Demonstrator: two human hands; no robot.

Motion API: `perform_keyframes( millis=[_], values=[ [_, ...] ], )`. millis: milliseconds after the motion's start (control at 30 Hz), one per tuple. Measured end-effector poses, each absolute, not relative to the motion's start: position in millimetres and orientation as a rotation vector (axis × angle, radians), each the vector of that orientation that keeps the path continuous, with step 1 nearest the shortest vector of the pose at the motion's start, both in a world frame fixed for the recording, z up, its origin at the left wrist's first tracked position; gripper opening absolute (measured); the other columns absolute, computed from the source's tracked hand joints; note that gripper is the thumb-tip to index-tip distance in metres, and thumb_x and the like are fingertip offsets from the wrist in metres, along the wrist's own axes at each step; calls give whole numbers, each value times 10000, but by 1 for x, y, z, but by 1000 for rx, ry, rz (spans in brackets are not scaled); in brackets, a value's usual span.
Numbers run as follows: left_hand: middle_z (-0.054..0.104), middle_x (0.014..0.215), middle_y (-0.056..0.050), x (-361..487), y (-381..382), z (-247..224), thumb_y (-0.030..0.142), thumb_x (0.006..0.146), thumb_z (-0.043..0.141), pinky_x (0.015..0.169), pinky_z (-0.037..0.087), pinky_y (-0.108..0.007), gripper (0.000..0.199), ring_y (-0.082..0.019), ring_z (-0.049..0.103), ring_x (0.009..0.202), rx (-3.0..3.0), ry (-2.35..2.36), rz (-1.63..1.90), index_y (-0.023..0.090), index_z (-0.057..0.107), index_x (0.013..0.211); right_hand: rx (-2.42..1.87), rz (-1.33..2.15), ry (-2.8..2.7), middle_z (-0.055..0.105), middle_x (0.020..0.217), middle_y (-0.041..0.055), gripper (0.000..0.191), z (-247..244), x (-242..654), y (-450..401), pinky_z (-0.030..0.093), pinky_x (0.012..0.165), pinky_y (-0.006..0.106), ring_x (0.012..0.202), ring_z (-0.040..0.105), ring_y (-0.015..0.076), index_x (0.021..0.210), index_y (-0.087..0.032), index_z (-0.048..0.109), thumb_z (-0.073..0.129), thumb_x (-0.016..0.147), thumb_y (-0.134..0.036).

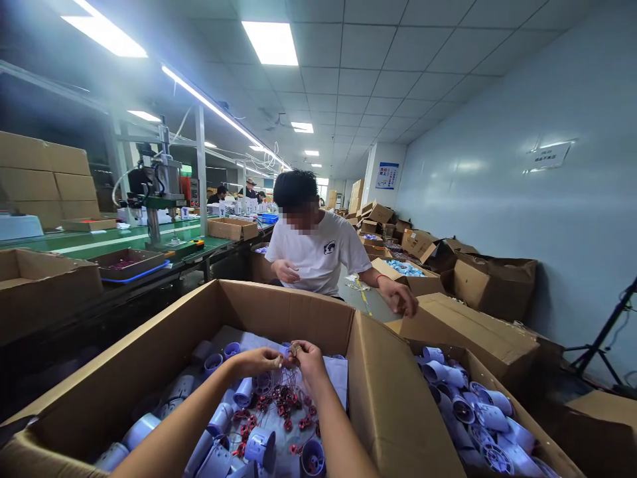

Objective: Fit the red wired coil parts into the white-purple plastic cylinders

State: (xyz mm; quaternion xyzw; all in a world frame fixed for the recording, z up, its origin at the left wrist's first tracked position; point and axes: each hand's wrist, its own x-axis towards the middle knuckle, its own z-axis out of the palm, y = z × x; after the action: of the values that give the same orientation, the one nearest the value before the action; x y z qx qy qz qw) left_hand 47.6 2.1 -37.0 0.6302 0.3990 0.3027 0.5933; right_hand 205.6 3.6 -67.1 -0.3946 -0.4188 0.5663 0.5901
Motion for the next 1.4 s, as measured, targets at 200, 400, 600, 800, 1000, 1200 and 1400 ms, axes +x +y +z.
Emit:
perform_keyframes(
  millis=[200,400,600,800,1000,1200,1400],
  values=[
    [681,827,-39,45,-4,-33,597,762,534,739,421,-227,446,-172,569,832,1546,860,732,193,723,790,-909,1333,-919,591,539,-16,400,-63,208,3,400,494,231,499,506,96,596,-164,629,807,388,-456],
    [656,863,-21,46,3,-37,604,752,550,659,436,-232,487,-149,588,752,1294,800,884,240,633,1064,-928,1408,-910,571,470,-31,321,-61,202,2,303,399,203,423,467,84,586,-161,632,819,410,-354],
    [545,592,46,52,1,-27,590,648,675,502,389,-179,452,-70,496,483,1084,722,996,168,588,785,-848,1541,-852,592,514,-8,278,-52,201,-3,399,461,209,460,493,78,579,-140,650,829,418,-281],
    [552,629,46,51,0,-24,573,658,687,491,427,-200,450,-99,554,492,969,662,1100,207,507,848,-734,1519,-891,644,629,-2,425,-45,202,-8,468,601,241,580,570,106,713,-162,684,859,340,-265],
    [551,647,45,51,0,-23,502,698,689,479,448,-215,378,-104,561,485,937,671,1141,204,503,835,-869,1292,-1053,581,506,-32,330,-48,201,-2,386,507,249,489,481,105,610,-167,652,833,385,-327],
    [536,613,62,47,9,-29,498,674,714,478,441,-214,397,-100,546,477,903,660,1173,211,496,842,-966,1071,-1281,554,486,-34,234,-38,204,-9,341,498,247,477,440,104,570,-180,632,765,522,-366],
    [553,614,54,45,20,-42,486,696,703,496,420,-201,406,-90,546,469,817,647,1213,184,508,886,-870,1104,-1288,552,516,-37,270,-30,197,-16,334,491,225,493,438,91,594,-173,615,762,537,-393]
  ],
)
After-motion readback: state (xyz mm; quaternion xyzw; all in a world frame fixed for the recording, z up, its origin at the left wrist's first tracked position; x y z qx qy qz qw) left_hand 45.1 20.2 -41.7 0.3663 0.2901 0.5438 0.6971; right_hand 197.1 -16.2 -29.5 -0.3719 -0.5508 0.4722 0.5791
